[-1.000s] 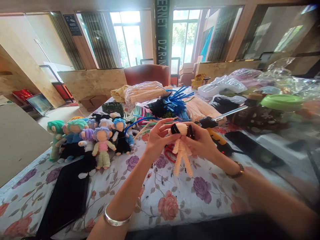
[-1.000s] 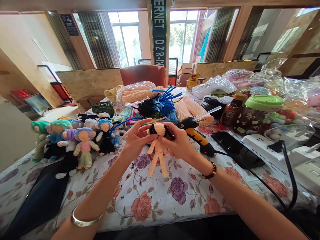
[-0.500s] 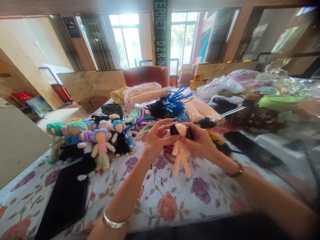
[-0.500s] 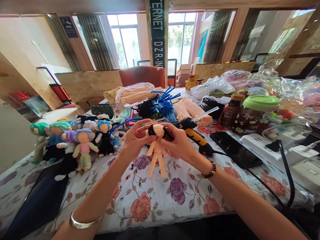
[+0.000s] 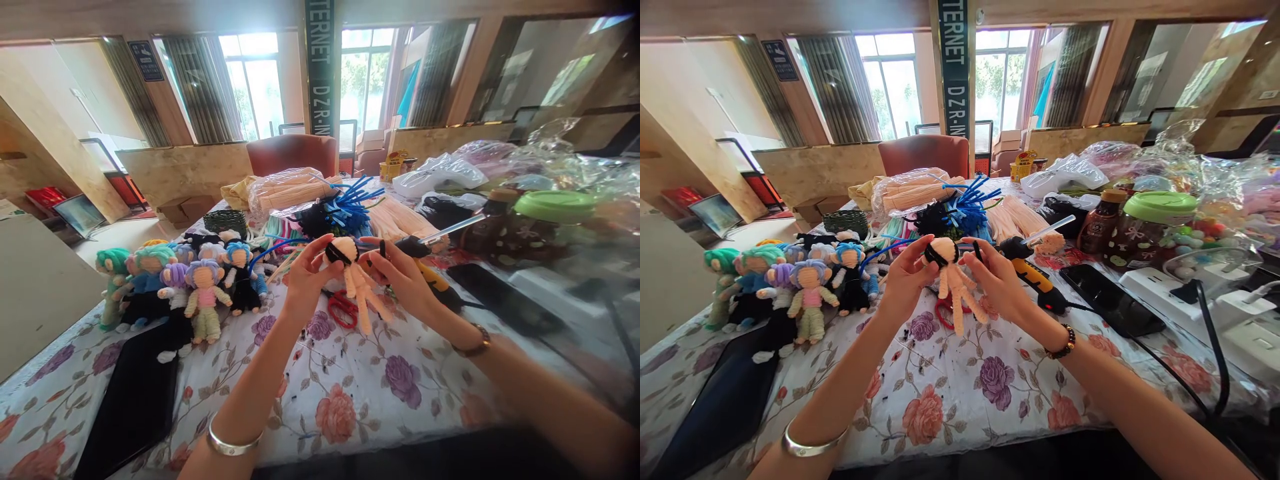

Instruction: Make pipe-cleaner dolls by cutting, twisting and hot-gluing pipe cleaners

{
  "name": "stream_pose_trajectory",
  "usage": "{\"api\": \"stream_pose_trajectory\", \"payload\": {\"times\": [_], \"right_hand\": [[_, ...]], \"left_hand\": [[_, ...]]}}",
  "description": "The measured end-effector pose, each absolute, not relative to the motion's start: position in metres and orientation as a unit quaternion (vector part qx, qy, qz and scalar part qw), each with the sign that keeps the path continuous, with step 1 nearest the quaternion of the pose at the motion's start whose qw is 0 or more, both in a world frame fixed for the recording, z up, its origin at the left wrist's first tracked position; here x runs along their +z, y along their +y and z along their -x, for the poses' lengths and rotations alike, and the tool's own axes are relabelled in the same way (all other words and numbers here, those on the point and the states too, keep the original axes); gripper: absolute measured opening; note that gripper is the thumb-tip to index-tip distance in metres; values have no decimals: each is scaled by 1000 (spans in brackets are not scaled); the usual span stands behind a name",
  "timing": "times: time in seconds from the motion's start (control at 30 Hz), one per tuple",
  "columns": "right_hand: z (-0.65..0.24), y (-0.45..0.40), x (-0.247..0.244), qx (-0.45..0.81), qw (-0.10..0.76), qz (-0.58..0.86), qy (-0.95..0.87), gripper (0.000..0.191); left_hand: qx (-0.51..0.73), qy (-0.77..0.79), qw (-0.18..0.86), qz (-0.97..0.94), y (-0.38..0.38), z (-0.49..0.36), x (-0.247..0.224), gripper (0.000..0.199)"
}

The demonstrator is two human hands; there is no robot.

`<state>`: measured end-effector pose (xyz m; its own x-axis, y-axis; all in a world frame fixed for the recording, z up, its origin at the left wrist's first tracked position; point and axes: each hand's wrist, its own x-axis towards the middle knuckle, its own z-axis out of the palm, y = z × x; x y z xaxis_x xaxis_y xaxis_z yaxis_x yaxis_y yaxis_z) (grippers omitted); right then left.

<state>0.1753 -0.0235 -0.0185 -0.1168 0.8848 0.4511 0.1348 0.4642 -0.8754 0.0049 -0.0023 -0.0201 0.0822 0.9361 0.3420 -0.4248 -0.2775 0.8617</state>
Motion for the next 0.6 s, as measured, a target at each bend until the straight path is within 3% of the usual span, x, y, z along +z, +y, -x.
{"api": "stream_pose_trajectory", "payload": {"times": [0.17,0.37,0.6], "right_hand": [[-174,-24,-20,330,500,406,-689,50],[-174,-21,-22,348,482,395,-701,41],[-173,-20,-21,397,503,365,-676,40]], "left_hand": [[609,260,556,-502,-5,-8,-20,57],[629,265,491,-542,-4,-10,-22,49],[587,232,603,-488,-6,-9,-20,46]]}}
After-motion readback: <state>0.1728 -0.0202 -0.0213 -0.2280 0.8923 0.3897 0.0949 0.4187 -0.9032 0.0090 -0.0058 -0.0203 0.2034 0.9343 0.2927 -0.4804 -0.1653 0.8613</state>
